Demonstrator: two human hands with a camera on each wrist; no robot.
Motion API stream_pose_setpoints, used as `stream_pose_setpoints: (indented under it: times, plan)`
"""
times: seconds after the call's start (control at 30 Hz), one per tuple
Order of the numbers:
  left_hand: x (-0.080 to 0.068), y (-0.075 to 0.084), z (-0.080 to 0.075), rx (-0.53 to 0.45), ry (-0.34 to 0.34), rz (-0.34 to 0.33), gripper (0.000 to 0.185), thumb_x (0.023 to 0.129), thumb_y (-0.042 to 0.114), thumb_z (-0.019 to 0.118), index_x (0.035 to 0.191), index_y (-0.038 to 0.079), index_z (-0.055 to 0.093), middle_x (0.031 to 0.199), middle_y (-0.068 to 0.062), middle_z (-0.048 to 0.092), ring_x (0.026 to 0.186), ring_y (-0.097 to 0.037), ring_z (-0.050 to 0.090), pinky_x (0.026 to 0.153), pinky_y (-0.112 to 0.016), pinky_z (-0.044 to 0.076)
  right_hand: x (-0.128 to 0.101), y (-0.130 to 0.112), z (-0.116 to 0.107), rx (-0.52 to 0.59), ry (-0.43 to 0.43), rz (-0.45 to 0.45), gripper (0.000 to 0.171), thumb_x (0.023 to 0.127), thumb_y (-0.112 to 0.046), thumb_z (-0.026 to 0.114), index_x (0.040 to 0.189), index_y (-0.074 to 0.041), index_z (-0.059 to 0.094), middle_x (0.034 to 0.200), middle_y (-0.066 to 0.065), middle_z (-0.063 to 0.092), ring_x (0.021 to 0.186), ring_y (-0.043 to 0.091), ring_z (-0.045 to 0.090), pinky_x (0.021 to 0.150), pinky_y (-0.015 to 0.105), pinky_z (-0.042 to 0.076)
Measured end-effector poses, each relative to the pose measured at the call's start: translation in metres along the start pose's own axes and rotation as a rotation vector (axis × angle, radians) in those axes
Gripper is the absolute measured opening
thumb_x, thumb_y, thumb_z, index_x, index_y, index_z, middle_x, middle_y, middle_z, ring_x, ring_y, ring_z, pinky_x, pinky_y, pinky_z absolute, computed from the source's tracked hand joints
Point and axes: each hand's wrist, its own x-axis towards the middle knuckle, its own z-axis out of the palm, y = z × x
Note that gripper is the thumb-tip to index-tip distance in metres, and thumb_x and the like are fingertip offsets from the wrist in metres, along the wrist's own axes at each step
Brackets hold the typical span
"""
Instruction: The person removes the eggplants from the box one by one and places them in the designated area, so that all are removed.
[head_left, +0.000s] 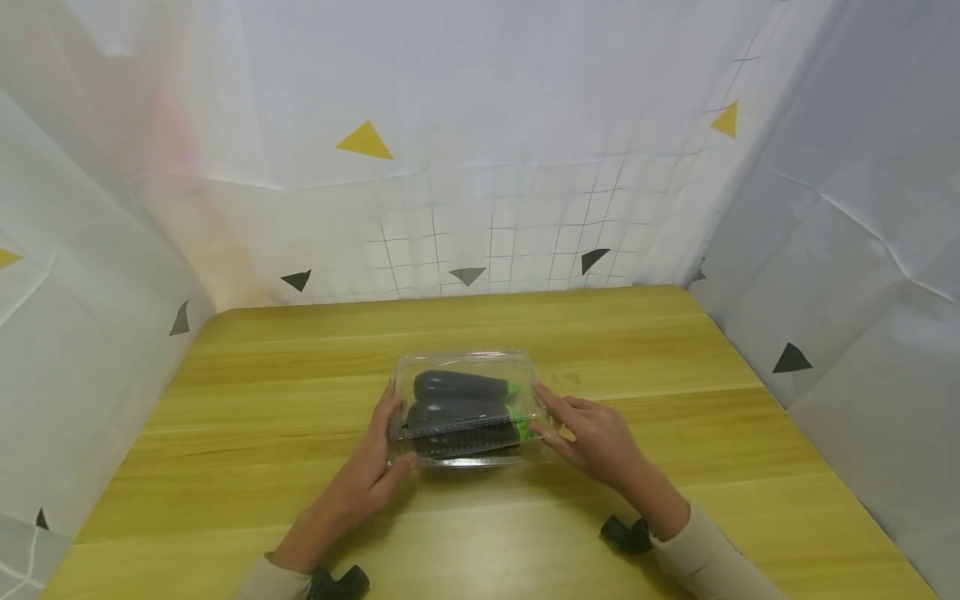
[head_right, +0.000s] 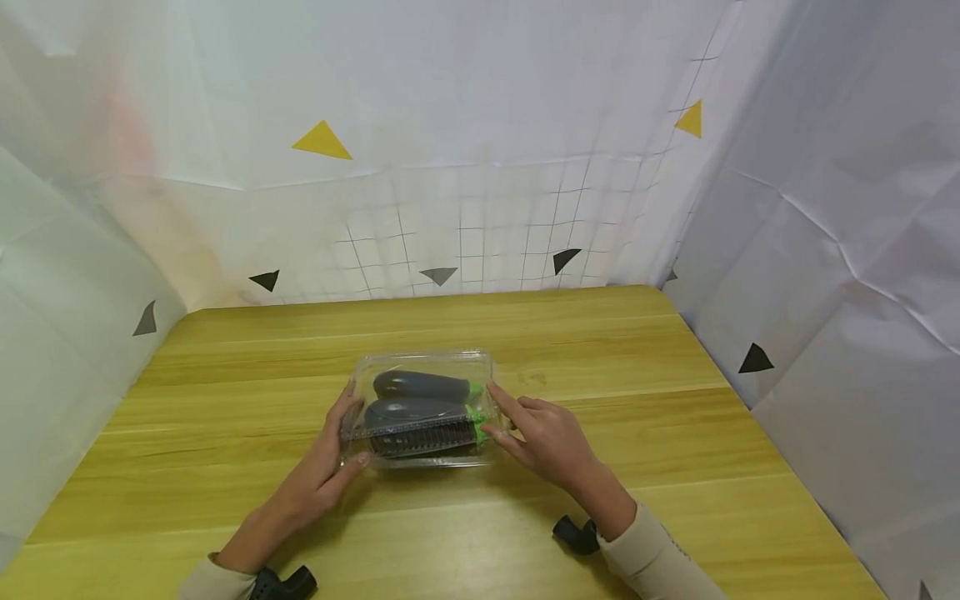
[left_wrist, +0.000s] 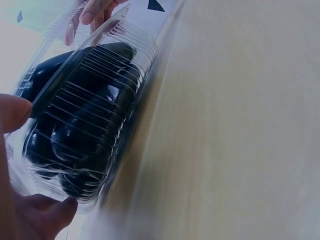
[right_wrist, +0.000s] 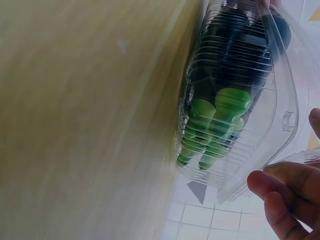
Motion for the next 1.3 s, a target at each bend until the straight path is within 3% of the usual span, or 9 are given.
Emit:
stream_pose_setpoints:
  times: [0.27,0.5,0.67,0.77,0.9,1.0,1.1,1.3]
  plan:
    - [0.0,-0.005,0.001,0.016,0.024,0.045,0.066,0.101,0.0,0.054,0.157,0.001,0.02,0.17,-0.025,-0.001,0.155,-0.043,0.004,0.124,-0.036,0.005,0.002,-0.002,-0.002,0.024,-0.027,0.018,0.059,0.106,-0.042,0.059,0.145,0.001,0.057,0.083,0.009,0.075,0.069,0.02,0.072,0.055,0.041,0.06]
    - [0.001,-0.004,0.0,-0.008,0.039,0.044,0.087,0.088,-0.017,0.045,0.165,0.005,0.01,0.172,-0.02,-0.002,0.156,-0.038,0.009,0.124,-0.038,0.008,0.002,-0.003,-0.001,0.042,-0.01,0.033,0.059,0.108,-0.043,0.054,0.145,0.004,0.057,0.08,0.005,0.07,0.063,0.018,0.066,0.05,0.033,0.055]
    - [0.003,-0.007,0.001,-0.098,0.06,-0.004,0.097,0.09,-0.017,0.05,0.167,0.011,-0.003,0.173,-0.014,0.001,0.154,-0.038,0.019,0.123,-0.032,0.017,0.002,-0.002,-0.002,0.047,0.01,0.078,0.06,0.105,-0.044,0.06,0.14,0.005,0.061,0.08,0.005,0.066,0.058,0.016,0.056,0.046,0.027,0.045]
    - [0.003,-0.011,0.001,-0.158,0.084,-0.033,0.1,0.091,-0.015,0.056,0.167,0.013,-0.005,0.174,-0.011,0.003,0.151,-0.038,0.028,0.119,-0.031,0.027,0.001,-0.001,-0.001,0.055,0.024,0.115,0.061,0.104,-0.046,0.063,0.138,0.005,0.062,0.087,0.008,0.068,0.062,0.017,0.058,0.048,0.029,0.048]
    - [0.004,-0.012,0.002,-0.161,0.117,-0.02,0.103,0.092,-0.012,0.062,0.167,0.012,-0.004,0.173,-0.012,0.008,0.146,-0.04,0.038,0.113,-0.045,0.038,-0.002,0.001,0.002,0.098,0.047,0.19,0.062,0.103,-0.047,0.063,0.14,0.002,0.061,0.104,0.011,0.072,0.082,0.022,0.067,0.057,0.038,0.058]
    - [0.005,-0.01,0.003,-0.141,0.13,-0.014,0.104,0.093,-0.012,0.063,0.168,0.016,-0.004,0.169,-0.019,0.022,0.141,-0.042,0.044,0.108,-0.055,0.041,-0.001,0.002,0.002,0.144,0.059,0.232,0.059,0.1,-0.041,0.07,0.14,0.002,0.06,0.114,0.011,0.071,0.093,0.025,0.068,0.064,0.042,0.06]
    - [0.003,-0.008,0.004,-0.082,0.126,-0.031,0.1,0.095,-0.008,0.063,0.168,0.016,0.0,0.163,-0.024,0.033,0.138,-0.043,0.047,0.112,-0.052,0.037,0.002,0.004,0.001,0.164,0.084,0.23,0.055,0.098,-0.032,0.075,0.139,0.002,0.061,0.114,0.01,0.07,0.097,0.027,0.068,0.065,0.044,0.06]
    - [0.001,-0.007,0.005,0.0,0.099,-0.062,0.085,0.098,-0.001,0.06,0.167,0.004,0.01,0.171,-0.018,0.014,0.145,-0.044,0.037,0.121,-0.031,0.017,0.01,0.012,0.001,0.19,0.136,0.227,0.045,0.093,-0.016,0.076,0.133,0.001,0.065,0.11,0.01,0.069,0.094,0.028,0.068,0.068,0.045,0.061]
